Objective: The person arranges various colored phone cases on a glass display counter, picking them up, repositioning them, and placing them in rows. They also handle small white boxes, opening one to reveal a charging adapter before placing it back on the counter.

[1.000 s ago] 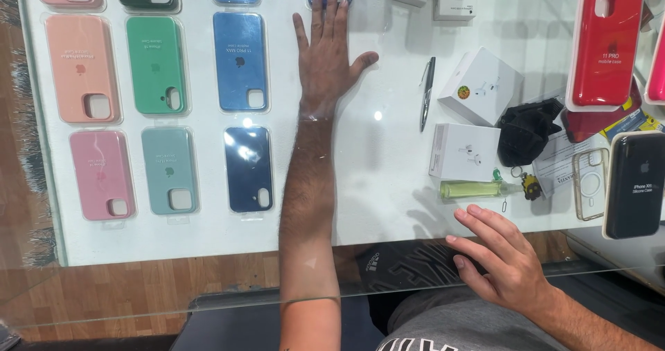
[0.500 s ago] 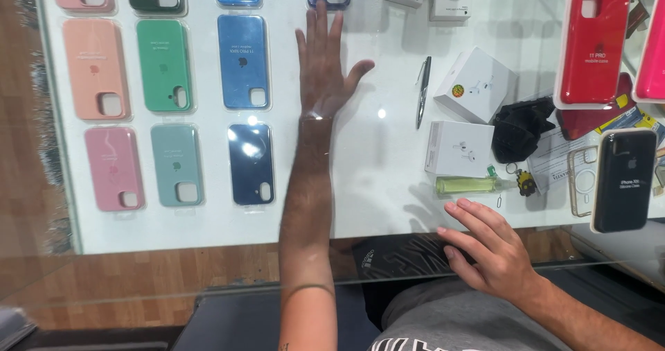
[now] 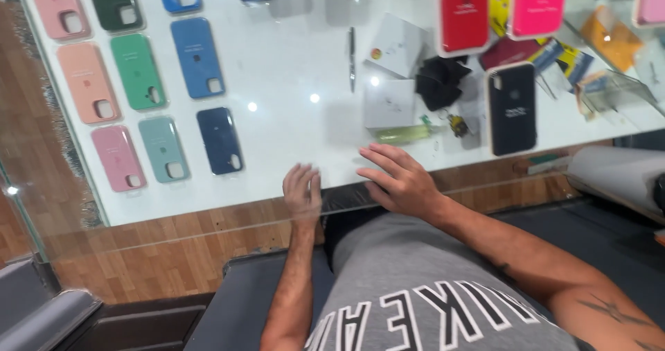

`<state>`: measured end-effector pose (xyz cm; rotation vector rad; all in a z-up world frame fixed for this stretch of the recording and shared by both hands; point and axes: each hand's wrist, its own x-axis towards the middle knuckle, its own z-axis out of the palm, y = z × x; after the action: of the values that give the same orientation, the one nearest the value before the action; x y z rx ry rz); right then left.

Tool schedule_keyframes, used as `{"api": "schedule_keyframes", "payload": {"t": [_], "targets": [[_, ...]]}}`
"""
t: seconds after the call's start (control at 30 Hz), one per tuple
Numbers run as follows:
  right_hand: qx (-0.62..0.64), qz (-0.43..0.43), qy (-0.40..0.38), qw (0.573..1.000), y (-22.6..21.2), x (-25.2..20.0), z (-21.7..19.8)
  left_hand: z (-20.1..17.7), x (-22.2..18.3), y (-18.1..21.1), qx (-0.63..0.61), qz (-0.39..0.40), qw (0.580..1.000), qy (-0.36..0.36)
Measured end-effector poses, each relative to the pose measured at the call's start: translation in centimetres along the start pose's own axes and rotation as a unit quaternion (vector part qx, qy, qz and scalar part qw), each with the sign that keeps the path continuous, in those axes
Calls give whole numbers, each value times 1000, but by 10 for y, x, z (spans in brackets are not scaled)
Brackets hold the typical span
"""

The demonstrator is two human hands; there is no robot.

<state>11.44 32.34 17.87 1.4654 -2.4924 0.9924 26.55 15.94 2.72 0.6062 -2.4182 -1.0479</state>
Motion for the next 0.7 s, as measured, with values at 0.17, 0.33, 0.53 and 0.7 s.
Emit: {"api": "schedule_keyframes", "payload": {"t": [0.17, 0.33, 0.53, 0.7], "targets": [[16, 5, 17, 1000, 3, -7, -1, -27, -6, 55, -64, -84, 985, -134], [66, 27, 31, 997, 4, -13, -7, -24, 1, 61, -81, -121, 975, -167], [494, 268, -83, 823, -7, -44, -65, -11, 18, 67, -158, -230, 934, -221], [371, 498, -238, 747, -10, -111, -42, 24, 24, 46, -197, -192, 926, -259]]}}
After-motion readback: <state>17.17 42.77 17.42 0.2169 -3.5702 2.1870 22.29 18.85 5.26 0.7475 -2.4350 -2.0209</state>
